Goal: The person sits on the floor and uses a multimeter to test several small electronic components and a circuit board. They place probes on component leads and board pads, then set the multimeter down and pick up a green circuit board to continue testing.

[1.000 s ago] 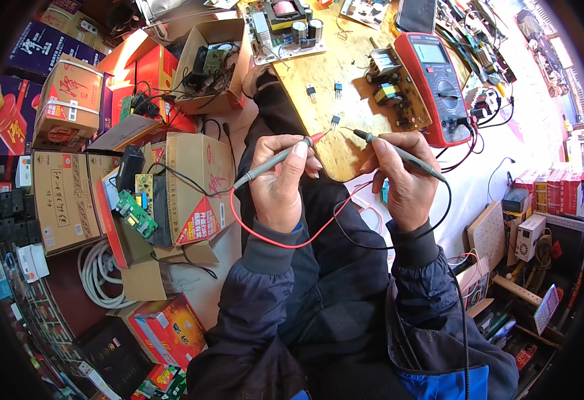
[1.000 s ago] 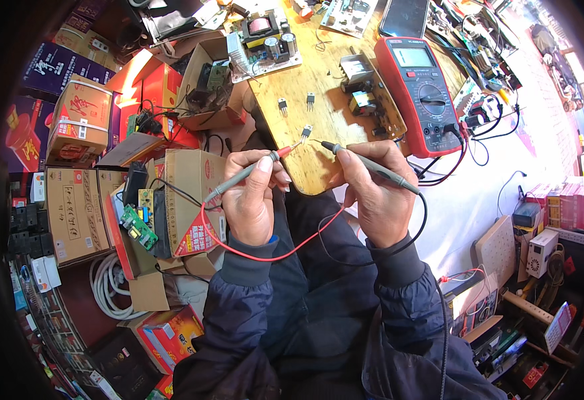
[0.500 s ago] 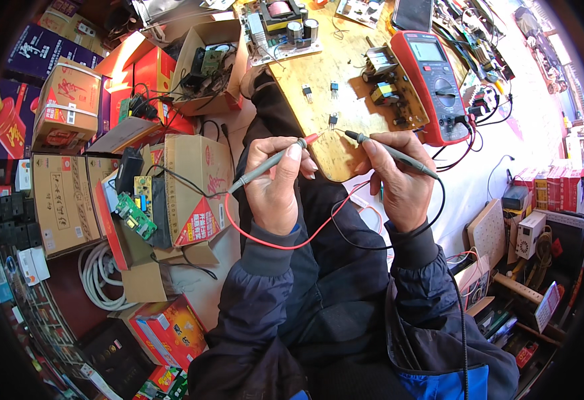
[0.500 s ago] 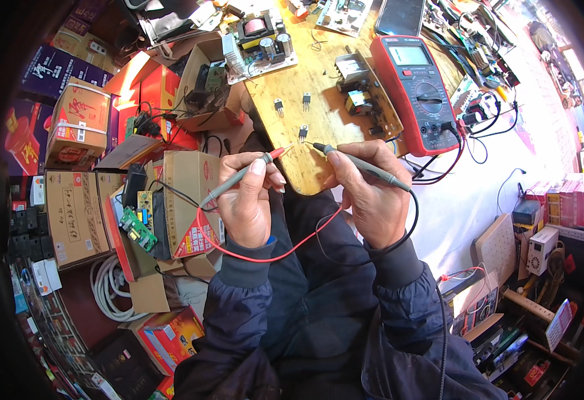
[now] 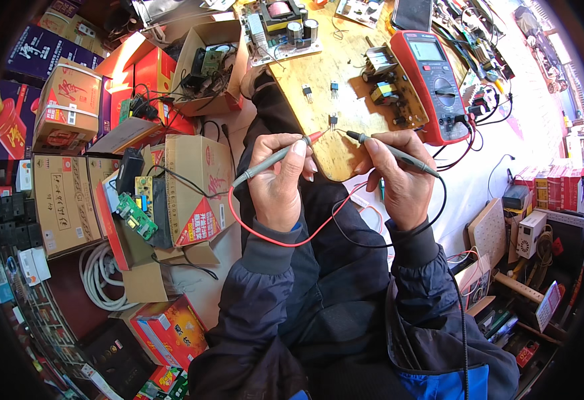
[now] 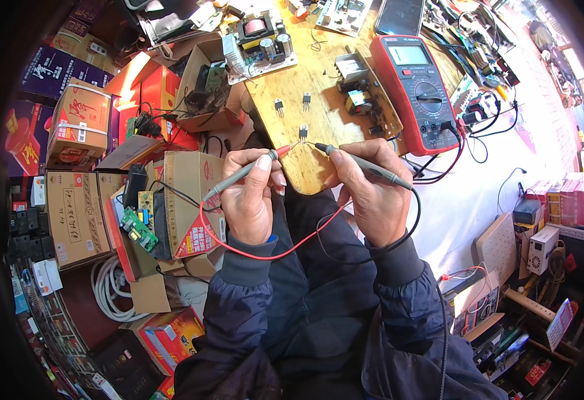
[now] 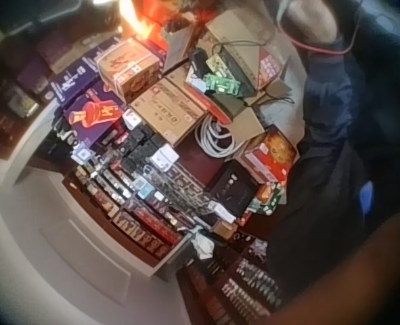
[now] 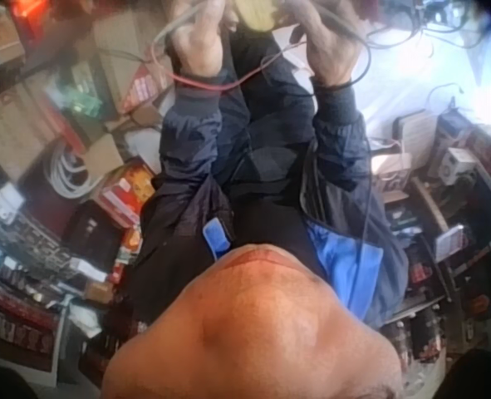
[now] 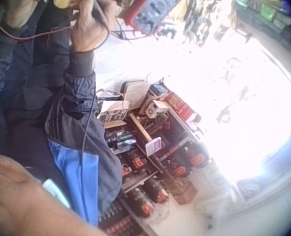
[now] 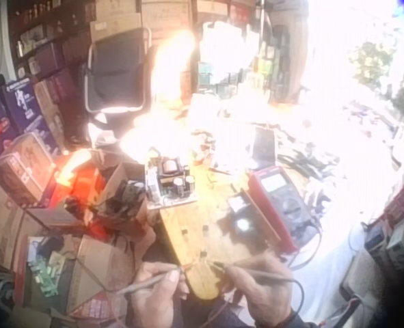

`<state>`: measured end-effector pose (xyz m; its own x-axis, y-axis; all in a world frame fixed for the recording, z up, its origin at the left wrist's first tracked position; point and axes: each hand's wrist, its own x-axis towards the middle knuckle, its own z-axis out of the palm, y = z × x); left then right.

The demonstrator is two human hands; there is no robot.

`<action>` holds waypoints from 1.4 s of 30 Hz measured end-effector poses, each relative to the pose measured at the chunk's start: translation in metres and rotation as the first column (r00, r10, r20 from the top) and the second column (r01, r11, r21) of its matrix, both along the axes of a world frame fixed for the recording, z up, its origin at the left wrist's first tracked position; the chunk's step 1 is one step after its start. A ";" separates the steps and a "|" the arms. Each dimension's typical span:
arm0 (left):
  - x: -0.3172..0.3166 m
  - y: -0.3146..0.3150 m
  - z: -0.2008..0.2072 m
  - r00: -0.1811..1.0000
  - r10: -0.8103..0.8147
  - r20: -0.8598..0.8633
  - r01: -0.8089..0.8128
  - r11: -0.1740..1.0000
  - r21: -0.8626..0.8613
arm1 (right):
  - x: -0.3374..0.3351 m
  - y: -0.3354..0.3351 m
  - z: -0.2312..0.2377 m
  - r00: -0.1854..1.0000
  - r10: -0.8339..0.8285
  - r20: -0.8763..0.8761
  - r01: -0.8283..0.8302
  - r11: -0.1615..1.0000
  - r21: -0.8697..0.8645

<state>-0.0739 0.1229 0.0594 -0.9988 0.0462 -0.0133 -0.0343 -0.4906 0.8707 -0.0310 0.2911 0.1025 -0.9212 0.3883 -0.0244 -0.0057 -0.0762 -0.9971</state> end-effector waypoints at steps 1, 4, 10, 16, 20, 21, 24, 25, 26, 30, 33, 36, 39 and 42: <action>0.000 0.000 0.000 1.000 0.001 0.000 -0.001 1.000 0.000 | 0.000 0.000 0.000 1.000 0.001 0.002 -0.001 1.000 -0.001; 0.001 0.000 0.001 1.000 0.001 0.021 -0.001 1.000 0.022 | 0.000 0.000 0.000 1.000 -0.006 0.002 0.006 1.000 -0.012; 0.001 -0.002 0.001 0.999 -0.032 -0.001 0.032 0.999 0.002 | 0.000 0.000 0.000 1.000 -0.003 0.013 0.003 1.000 -0.027; 0.000 -0.001 -0.001 1.000 -0.027 0.006 0.027 1.000 0.002 | 0.000 0.001 0.002 1.000 0.006 0.026 -0.006 1.000 -0.024; 0.000 -0.003 -0.001 0.996 -0.042 0.073 0.037 0.997 0.061 | 0.000 0.001 0.001 1.000 0.006 0.007 -0.005 0.999 -0.040; -0.001 -0.003 -0.001 0.996 -0.046 0.083 0.040 0.997 0.072 | 0.000 0.001 0.001 1.000 0.006 0.005 -0.006 0.999 -0.043; -0.002 -0.003 -0.002 0.995 -0.051 0.091 0.044 0.995 0.087 | 0.000 0.002 0.001 1.000 0.020 0.018 -0.020 0.999 -0.034; -0.002 -0.003 -0.003 0.994 -0.052 0.095 0.043 0.995 0.087 | 0.000 0.002 0.001 1.000 0.022 0.012 -0.021 0.999 -0.044; -0.002 -0.002 -0.003 0.995 -0.050 0.087 0.043 0.995 0.089 | 0.000 0.002 0.001 1.000 0.023 0.007 -0.023 0.998 -0.055; -0.001 -0.002 -0.004 0.995 -0.045 0.086 0.037 0.995 0.092 | 0.000 0.002 0.001 1.000 0.015 0.008 -0.014 0.998 -0.064; -0.001 -0.003 -0.004 0.995 -0.037 0.091 0.028 0.995 0.098 | 0.000 0.002 0.001 1.000 0.019 -0.002 -0.019 0.998 -0.064; -0.001 -0.003 -0.004 0.996 -0.036 0.084 0.028 0.995 0.097 | 0.000 0.003 0.001 1.000 0.021 0.006 -0.020 0.998 -0.055; -0.001 -0.003 -0.003 0.996 -0.038 0.079 0.030 0.994 0.102 | 0.000 0.002 0.000 1.000 0.016 -0.019 -0.017 0.997 -0.072; -0.001 -0.003 -0.003 0.996 -0.041 0.081 0.033 0.994 0.101 | 0.000 0.002 0.000 1.000 0.016 -0.007 -0.016 0.997 -0.070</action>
